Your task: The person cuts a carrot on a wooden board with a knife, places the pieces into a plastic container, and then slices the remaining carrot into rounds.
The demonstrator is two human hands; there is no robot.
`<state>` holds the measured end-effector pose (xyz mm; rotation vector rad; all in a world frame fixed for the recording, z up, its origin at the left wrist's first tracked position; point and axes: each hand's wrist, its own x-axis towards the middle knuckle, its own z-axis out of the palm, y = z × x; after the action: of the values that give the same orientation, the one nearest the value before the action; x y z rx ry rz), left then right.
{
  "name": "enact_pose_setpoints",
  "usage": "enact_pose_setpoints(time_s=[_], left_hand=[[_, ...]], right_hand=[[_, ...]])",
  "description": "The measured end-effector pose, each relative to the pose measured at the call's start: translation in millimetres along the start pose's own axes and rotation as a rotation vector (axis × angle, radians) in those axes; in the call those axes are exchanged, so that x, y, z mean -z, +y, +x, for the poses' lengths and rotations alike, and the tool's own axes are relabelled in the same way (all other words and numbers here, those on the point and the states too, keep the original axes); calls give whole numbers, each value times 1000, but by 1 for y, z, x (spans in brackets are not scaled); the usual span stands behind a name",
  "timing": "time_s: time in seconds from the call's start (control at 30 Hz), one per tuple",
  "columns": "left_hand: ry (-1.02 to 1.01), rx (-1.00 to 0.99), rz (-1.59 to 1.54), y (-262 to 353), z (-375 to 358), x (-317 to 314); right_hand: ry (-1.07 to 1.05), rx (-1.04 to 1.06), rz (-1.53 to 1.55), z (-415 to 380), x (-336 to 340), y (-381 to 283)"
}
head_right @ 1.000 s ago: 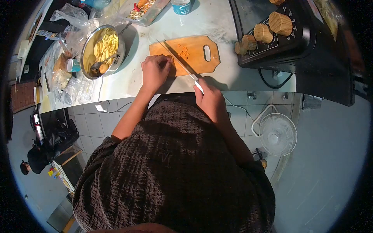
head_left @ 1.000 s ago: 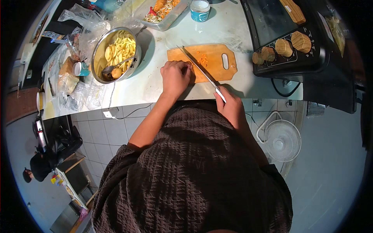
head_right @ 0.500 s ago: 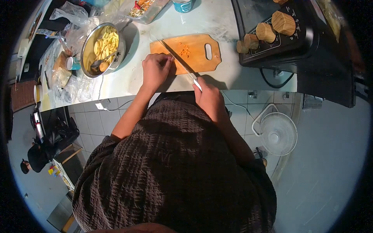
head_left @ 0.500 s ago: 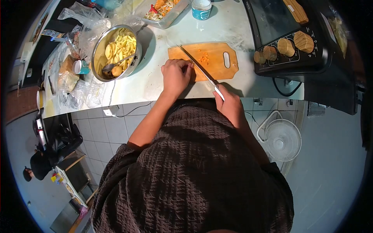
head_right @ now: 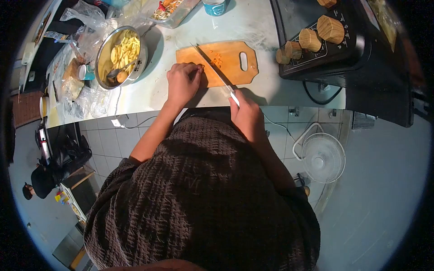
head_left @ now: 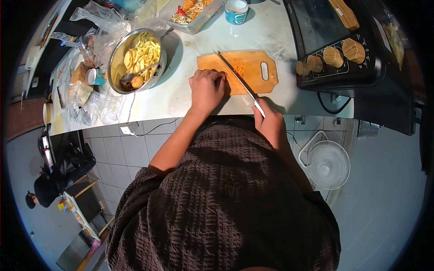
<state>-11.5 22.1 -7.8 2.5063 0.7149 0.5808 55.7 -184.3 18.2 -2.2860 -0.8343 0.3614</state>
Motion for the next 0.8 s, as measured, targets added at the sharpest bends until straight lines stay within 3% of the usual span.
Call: enact_pose_setpoints(time_s=[0.2,0.8], left_hand=[[-34,39,-22,2,2,4],[-8,36,-33,1,1,3]], right_hand=[[52,63,102,-2,1,-3],[-50,9,85,1,3,-14]])
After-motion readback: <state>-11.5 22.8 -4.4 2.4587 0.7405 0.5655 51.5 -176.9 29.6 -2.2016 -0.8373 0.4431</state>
